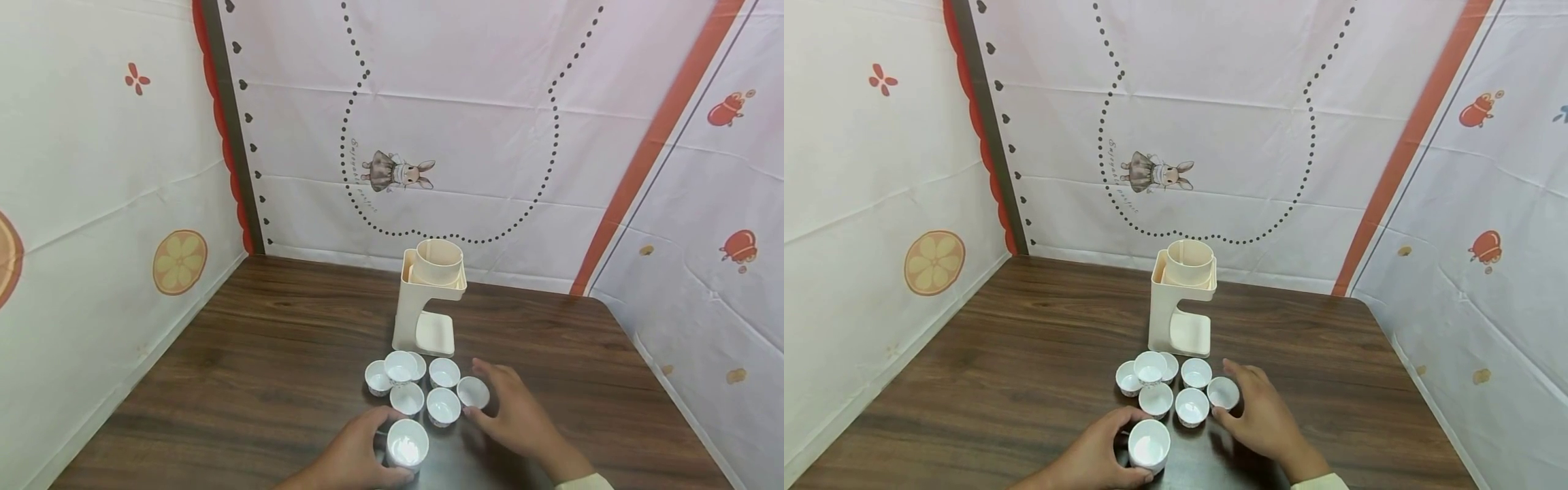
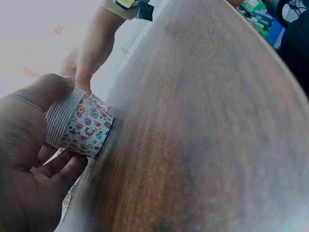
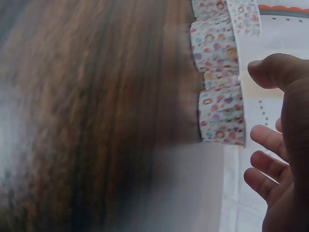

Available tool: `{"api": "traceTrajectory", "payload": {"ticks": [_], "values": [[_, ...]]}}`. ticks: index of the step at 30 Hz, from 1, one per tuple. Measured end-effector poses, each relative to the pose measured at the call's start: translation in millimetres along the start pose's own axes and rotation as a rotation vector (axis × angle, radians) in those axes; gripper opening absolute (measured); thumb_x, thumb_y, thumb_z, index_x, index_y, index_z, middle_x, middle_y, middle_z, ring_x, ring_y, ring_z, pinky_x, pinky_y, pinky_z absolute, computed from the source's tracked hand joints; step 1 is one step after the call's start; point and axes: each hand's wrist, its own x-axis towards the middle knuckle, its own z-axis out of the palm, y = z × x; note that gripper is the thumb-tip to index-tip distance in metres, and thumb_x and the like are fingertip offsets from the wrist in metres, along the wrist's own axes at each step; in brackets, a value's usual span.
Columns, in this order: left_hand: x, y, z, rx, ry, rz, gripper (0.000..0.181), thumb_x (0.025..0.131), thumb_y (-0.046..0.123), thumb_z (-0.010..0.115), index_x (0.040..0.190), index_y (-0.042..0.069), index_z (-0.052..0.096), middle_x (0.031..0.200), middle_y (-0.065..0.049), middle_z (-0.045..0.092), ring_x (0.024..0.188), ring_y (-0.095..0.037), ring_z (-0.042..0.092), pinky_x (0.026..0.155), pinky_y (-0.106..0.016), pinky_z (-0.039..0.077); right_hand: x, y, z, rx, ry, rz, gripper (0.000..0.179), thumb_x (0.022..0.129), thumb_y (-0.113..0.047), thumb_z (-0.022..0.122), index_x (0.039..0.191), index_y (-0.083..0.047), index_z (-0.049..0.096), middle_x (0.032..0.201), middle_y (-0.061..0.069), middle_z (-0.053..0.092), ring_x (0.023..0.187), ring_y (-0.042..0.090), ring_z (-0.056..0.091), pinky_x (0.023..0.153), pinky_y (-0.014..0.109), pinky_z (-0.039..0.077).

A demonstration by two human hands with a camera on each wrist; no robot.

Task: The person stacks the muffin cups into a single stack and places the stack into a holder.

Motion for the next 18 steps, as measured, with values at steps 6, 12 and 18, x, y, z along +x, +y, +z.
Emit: {"api": "traceTrajectory", "payload": {"ticks": [6,12,18], "values": [[-0.7,0.4,-0.4,-0.002,0.009,0.008,0.059,0.069,0.031,0.096,0.118,0.018,0.065,0.106,0.016,0.064,0.097,-0.004,0.059,0.088,-0.028,0.050,0.4,3.2,2.7,0.005,-0.051,0.052,0.082,0.074,-0.028,0.092,0.144,-0.006,0.054,0.128,0.003,0.067,0.123,0.028,0.056,0.099,0.052,0.049],[-0.8,-0.7,0.3,0.013,0.009,-0.001,0.060,0.069,0.032,0.096,0.119,0.018,0.065,0.108,0.016,0.063,0.098,-0.003,0.059,0.089,-0.029,0.050,0.5,3.7,6.6,-0.010,-0.049,0.062,0.081,0.074,-0.028,0.092,0.143,-0.007,0.056,0.125,0.001,0.067,0.120,0.026,0.057,0.097,0.049,0.050],[-1.0,-0.8,0.8,0.017,0.015,0.011,0.060,0.069,0.031,0.095,0.119,0.017,0.065,0.108,0.015,0.064,0.097,-0.003,0.059,0.089,-0.029,0.050,-0.4,6.2,7.1,-0.013,-0.036,0.079,0.079,0.075,-0.029,0.092,0.142,-0.008,0.056,0.123,0.000,0.068,0.117,0.026,0.058,0.095,0.050,0.051]]}}
